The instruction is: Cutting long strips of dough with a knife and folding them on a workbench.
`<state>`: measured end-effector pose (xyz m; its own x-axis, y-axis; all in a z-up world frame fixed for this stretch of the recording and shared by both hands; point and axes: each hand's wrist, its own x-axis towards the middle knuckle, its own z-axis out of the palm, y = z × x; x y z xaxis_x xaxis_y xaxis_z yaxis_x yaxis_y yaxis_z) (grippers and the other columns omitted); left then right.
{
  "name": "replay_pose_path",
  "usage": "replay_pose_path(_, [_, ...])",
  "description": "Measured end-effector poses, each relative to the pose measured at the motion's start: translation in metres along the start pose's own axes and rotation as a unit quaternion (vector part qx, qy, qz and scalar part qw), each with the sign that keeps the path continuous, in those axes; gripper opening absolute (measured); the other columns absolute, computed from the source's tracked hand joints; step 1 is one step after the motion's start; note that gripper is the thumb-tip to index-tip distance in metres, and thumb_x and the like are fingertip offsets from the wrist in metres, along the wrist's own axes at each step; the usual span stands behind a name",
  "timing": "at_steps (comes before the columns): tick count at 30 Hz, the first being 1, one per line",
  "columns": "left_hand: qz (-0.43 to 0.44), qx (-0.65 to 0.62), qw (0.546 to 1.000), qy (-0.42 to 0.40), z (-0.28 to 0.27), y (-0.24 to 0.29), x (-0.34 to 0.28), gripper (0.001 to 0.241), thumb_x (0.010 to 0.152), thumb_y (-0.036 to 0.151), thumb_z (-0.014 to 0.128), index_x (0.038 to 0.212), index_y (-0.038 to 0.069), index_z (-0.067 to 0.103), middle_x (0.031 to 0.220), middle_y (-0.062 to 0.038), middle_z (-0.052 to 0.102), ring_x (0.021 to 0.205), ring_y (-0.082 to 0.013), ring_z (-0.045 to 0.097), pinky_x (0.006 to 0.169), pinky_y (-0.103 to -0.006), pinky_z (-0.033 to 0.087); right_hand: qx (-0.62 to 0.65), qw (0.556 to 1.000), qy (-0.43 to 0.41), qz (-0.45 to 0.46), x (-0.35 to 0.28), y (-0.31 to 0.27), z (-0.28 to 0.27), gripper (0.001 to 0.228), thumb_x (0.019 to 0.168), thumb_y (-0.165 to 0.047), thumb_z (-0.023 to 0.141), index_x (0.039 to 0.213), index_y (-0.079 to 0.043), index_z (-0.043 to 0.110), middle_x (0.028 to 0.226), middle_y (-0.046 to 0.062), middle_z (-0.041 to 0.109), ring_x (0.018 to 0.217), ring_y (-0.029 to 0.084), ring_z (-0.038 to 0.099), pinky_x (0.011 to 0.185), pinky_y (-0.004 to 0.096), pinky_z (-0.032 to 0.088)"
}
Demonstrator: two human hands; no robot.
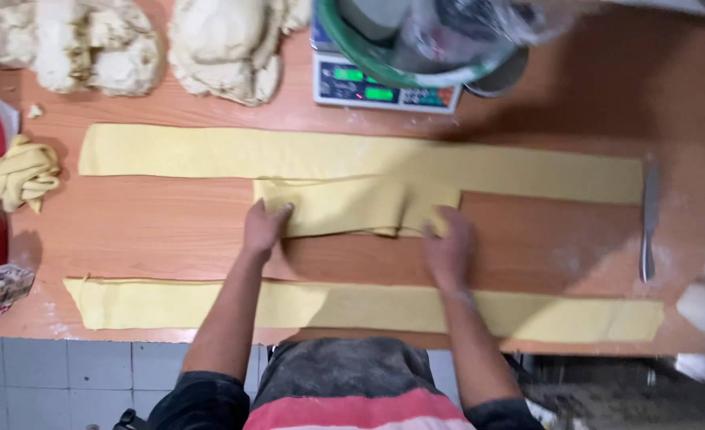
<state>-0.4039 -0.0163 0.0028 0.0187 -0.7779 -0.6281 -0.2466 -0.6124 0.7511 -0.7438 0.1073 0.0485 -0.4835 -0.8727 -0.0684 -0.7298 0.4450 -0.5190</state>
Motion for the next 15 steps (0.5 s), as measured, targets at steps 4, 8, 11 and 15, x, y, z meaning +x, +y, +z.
replay_pose_path(4, [-0.004, -0.010, 1.000, -0.002, 0.015, 0.038, -0.018, 0.034, 0.093, 0.020, 0.074, 0.117, -0.002, 0.066, 0.105, -0.012, 0.076, 0.091, -0.0175, 0.070, 0.081, -0.0336, 0.058, -0.028, 0.989, -0.007, 0.148, 0.017, 0.027, -0.008, 0.040, 0.094, -0.024, 0.077, 0.124, -0.002, 0.064, 0.122, 0.019, 0.061, 0.114, 0.038, 0.060, 0.098, 0.050, 0.048])
replay_pose_path(8, [-0.015, 0.014, 0.999, -0.034, 0.024, 0.069, -0.030, 0.034, 0.094, 0.022, 0.073, 0.118, 0.000, 0.066, 0.104, -0.013, 0.076, 0.090, -0.0183, 0.070, 0.080, -0.0355, 0.058, 0.064, 0.997, -0.003, 0.045, 0.017, 0.000, -0.006, 0.043, 0.092, -0.028, 0.075, 0.126, -0.006, 0.061, 0.124, 0.014, 0.060, 0.112, 0.030, 0.063, 0.099, 0.044, 0.054])
replay_pose_path(11, [-0.013, 0.092, 0.996, 0.007, 0.011, 0.064, -0.021, 0.034, 0.094, 0.023, 0.073, 0.120, 0.001, 0.066, 0.105, -0.013, 0.076, 0.091, -0.0202, 0.072, 0.082, -0.0367, 0.058, -0.013, 0.998, -0.026, -0.058, 0.021, -0.008, 0.000, 0.046, 0.086, -0.027, 0.079, 0.125, -0.006, 0.065, 0.125, 0.018, 0.062, 0.116, 0.034, 0.060, 0.099, 0.047, 0.050])
replay_pose_path(15, [0.051, 0.207, 0.967, 0.137, -0.009, 0.032, -0.013, 0.038, 0.093, 0.022, 0.075, 0.122, -0.001, 0.067, 0.113, -0.017, 0.074, 0.100, -0.0266, 0.070, 0.089, -0.0409, 0.056, -0.124, 0.989, 0.079, 0.011, 0.025, 0.060, 0.027, 0.055, 0.087, -0.030, 0.086, 0.124, 0.003, 0.063, 0.130, 0.024, 0.060, 0.122, 0.041, 0.056, 0.101, 0.051, 0.044])
